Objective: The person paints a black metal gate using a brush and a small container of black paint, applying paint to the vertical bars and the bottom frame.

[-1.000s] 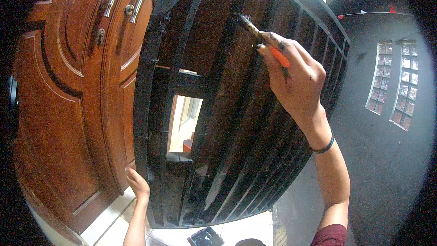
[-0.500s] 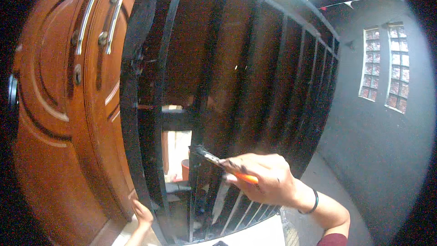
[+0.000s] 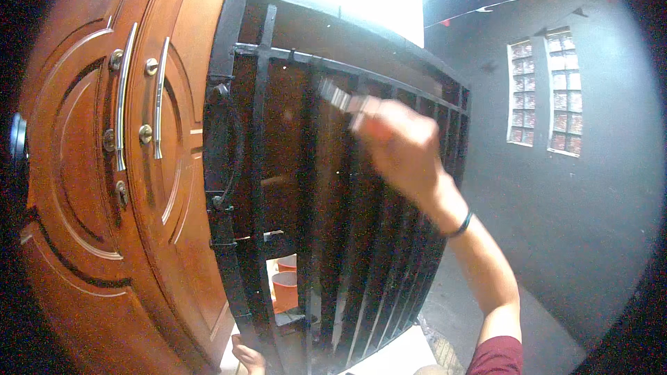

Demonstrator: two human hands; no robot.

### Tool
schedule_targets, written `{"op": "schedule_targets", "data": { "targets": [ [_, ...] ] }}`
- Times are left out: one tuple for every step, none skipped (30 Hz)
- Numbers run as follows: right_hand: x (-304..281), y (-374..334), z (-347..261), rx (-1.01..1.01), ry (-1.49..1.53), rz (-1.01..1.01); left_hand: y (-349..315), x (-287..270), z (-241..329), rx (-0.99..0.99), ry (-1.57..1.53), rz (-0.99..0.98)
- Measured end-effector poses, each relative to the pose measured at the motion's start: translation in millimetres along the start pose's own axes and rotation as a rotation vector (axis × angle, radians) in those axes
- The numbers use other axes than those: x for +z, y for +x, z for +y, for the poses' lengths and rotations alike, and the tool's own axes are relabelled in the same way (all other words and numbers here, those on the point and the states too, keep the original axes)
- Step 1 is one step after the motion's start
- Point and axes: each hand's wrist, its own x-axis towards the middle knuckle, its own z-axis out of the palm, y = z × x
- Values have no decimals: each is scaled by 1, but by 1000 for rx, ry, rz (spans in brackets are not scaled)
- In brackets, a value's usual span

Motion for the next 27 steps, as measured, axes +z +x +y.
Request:
{"op": "schedule_targets", "data": {
  "targets": [
    [13, -23, -18, -48, 184, -34, 4, -7, -8, -34, -5, 8],
    [9, -46, -40, -77, 300, -108, 1, -1, -16, -108, -73, -21],
    [5, -69, -63, -12, 423, -178, 1, -1, -30, -223, -204, -48],
    [-4, -78, -83, 33, 370, -253, 4, -10, -54, -414, -470, -53],
    [-20, -73, -87, 96, 385, -271, 4, -7, -79, -570, -740, -38],
    [-29, -77, -86, 176, 404, -306, -1, -3, -38, -295, -572, -17],
    [-29, -74, -73, 236, 391, -210, -1, -1, 5, -4, -343, 64],
    [-31, -61, -58, 372, 428, -109, 4, -6, 56, 244, -130, 197],
    [-31, -43, -44, 496, 485, 10, 7, -6, 54, 266, -41, 234],
    [-32, -23, -37, 698, 582, 130, 11, -3, 41, 221, 4, 225],
    [-33, -4, -29, 725, 630, 184, 10, 7, 33, 170, 23, 204],
    [-37, 11, -25, 742, 679, 243, 8, 16, 24, 128, 29, 183],
    [-29, 12, -28, 708, 641, 273, 10, 14, 14, 100, 59, 181],
    [-19, 10, -30, 676, 602, 302, 11, 13, 2, 74, 91, 174],
    [-11, -8, -24, 477, 323, 191, 9, 13, -12, 46, 117, 161],
    [-13, -17, -28, 45, 18, 129, 6, 13, -26, 23, 146, 138],
    [-10, -38, -44, 13, 135, -13, 8, 7, -47, 17, 187, 146],
    [-5, -68, -62, 29, 227, -106, 11, -1, -67, 23, 216, 166],
    [-4, -100, -84, 74, 306, -162, 15, -10, -66, 37, 254, 152],
    [-13, -128, -108, 116, 322, -160, 27, -13, -51, 45, 235, 200],
    [-37, -172, -127, 251, 335, -238, 9, 13, -38, 6, 195, 191],
    [-55, -229, -171, 626, 398, -189, 24, -14, -17, 26, 240, 231],
    [-76, -260, -186, 846, 450, -119, 25, -5, 3, 20, 220, 273],
    [-91, -304, -205, 1190, 632, 79, 23, 1, 12, -18, 194, 247],
    [-115, -317, -215, 1618, 675, 175, 23, 2, 18, -61, 188, 225],
    [-131, -356, -223, 1767, 622, 346, 26, 8, 21, -112, 170, 200],
    [-147, -353, -220, 1933, 477, 347, 37, 2, 21, -151, 176, 175]
  ]
}}
